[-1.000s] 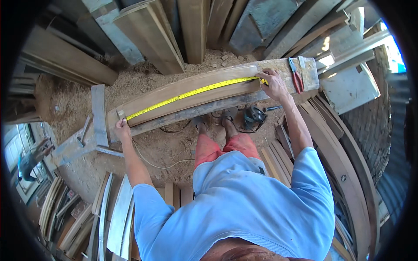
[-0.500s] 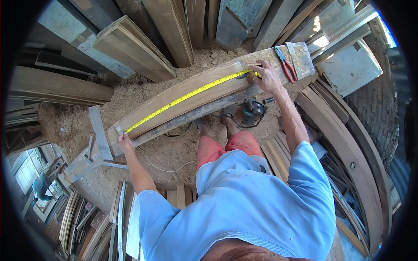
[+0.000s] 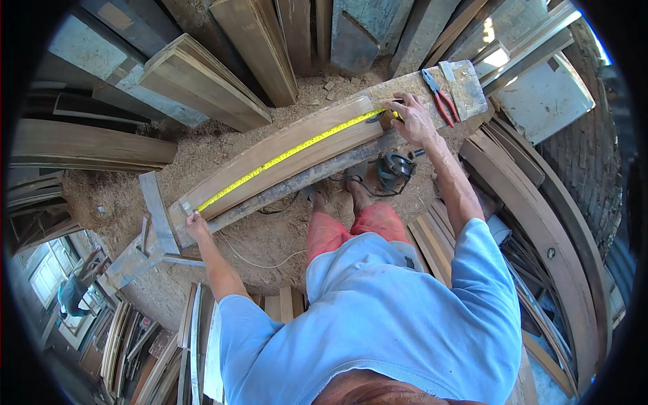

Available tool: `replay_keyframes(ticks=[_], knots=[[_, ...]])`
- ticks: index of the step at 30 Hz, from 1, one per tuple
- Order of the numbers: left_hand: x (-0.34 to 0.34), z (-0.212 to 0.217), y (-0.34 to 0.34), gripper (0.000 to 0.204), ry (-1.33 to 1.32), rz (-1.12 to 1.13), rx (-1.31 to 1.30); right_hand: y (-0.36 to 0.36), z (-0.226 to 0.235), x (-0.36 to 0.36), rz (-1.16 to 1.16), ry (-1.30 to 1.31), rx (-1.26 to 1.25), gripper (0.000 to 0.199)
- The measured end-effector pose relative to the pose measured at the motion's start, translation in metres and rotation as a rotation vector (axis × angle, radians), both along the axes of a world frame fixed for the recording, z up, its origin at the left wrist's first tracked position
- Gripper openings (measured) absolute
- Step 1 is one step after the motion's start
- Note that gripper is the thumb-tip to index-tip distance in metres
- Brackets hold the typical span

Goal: The person measures a length of wood with a tape measure, marks it with a pencil, and then cuts it using a circular saw.

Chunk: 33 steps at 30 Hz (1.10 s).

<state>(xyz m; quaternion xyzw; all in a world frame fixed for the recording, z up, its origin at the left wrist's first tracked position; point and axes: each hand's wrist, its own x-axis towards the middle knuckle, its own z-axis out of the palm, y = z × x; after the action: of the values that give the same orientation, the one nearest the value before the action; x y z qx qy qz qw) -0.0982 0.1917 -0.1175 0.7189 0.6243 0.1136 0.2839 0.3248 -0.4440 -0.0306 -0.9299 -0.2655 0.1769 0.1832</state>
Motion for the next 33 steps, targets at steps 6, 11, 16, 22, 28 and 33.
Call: replay_keyframes(ticks=[6, 11, 16, 22, 28, 33], knots=[[0.003, 0.001, -0.003, 0.017, -0.022, 0.027, -0.03, 0.002, 0.003, -0.004, -0.023, -0.028, 0.016, 0.052], [0.0, 0.0, -0.001, 0.016, -0.031, 0.022, -0.014, 0.003, 0.001, -0.002, -0.05, -0.034, 0.038, 0.05], [-0.003, -0.007, 0.003, 0.016, -0.01, 0.012, -0.026, 0.003, 0.001, -0.002, -0.052, -0.05, 0.011, 0.05], [-0.022, -0.011, 0.015, 0.018, -0.157, 0.079, -0.116, 0.018, 0.023, -0.001, 0.08, 0.094, -0.013, 0.048], [0.001, 0.014, -0.015, 0.048, -0.333, 0.06, -0.056, 0.039, 0.029, -0.039, 0.222, 0.375, 0.166, 0.044], [0.088, 0.056, -0.129, 0.099, 0.193, -0.588, 0.153, 0.009, 0.029, -0.038, -0.035, 0.512, 0.227, 0.041]])
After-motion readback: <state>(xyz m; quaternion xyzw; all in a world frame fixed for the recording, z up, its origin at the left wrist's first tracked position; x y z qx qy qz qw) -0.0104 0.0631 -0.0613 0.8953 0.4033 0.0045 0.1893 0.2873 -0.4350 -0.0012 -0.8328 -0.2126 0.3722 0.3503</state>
